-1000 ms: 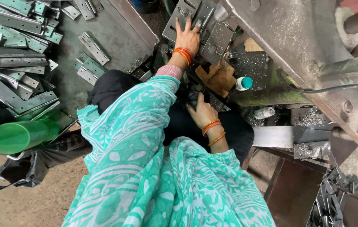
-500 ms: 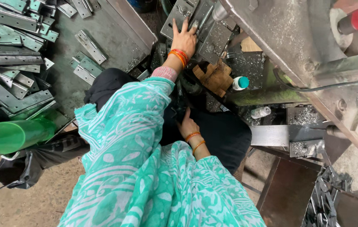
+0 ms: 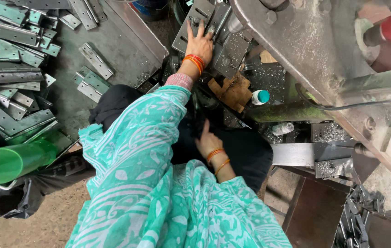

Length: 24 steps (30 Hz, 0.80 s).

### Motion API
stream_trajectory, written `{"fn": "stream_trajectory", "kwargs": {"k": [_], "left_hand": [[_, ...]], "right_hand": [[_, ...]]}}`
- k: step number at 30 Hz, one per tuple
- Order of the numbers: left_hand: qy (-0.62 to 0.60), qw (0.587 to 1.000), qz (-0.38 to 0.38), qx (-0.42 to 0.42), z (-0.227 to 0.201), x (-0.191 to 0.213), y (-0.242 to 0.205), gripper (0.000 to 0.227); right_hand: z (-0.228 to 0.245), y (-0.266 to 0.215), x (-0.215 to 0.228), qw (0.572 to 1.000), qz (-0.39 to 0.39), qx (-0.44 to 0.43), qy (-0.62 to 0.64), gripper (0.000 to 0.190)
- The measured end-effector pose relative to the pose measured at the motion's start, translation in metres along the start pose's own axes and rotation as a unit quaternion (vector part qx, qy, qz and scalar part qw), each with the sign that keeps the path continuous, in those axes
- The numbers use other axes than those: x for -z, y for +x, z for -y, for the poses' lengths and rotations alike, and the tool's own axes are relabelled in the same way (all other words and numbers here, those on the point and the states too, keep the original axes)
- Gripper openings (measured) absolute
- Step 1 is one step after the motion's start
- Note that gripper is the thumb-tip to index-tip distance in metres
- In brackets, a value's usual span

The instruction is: The person sits at a press machine and repeatedly picks up metal brackets from a bin, places them into the machine, operates the lever to press them, and then removes the finished pieces.

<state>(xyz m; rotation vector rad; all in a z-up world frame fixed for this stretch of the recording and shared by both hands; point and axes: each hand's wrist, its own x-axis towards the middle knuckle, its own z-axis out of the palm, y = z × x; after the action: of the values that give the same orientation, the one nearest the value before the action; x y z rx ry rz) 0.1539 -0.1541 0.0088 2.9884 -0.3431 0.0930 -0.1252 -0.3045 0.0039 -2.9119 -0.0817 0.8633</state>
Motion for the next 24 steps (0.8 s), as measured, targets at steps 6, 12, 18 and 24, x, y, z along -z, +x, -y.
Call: {"fn": "stream_trajectory", "kwargs": {"k": [6, 12, 18, 24], "left_hand": [[-0.006, 1.0, -0.022, -0.006, 0.005, -0.004, 0.004, 0.039], [0.017, 1.0, -0.015, -0.013, 0.002, 0.002, 0.005, 0.04], [0.037, 0.999, 0.013, -0.033, 0.001, 0.022, -0.009, 0.038], [0.058, 0.996, 0.017, -0.064, -0.002, 0.023, -0.071, 0.036]], "right_hand": [[-0.023, 0.027, -0.082, 0.996, -0.013, -0.025, 0.087, 0.105], [-0.018, 0.023, -0.072, 0.996, -0.005, -0.016, 0.084, 0.104], [-0.002, -0.01, 0.009, 0.995, -0.048, -0.009, 0.083, 0.095], [0.014, -0.024, 0.056, 0.992, -0.093, -0.001, 0.081, 0.088]]}}
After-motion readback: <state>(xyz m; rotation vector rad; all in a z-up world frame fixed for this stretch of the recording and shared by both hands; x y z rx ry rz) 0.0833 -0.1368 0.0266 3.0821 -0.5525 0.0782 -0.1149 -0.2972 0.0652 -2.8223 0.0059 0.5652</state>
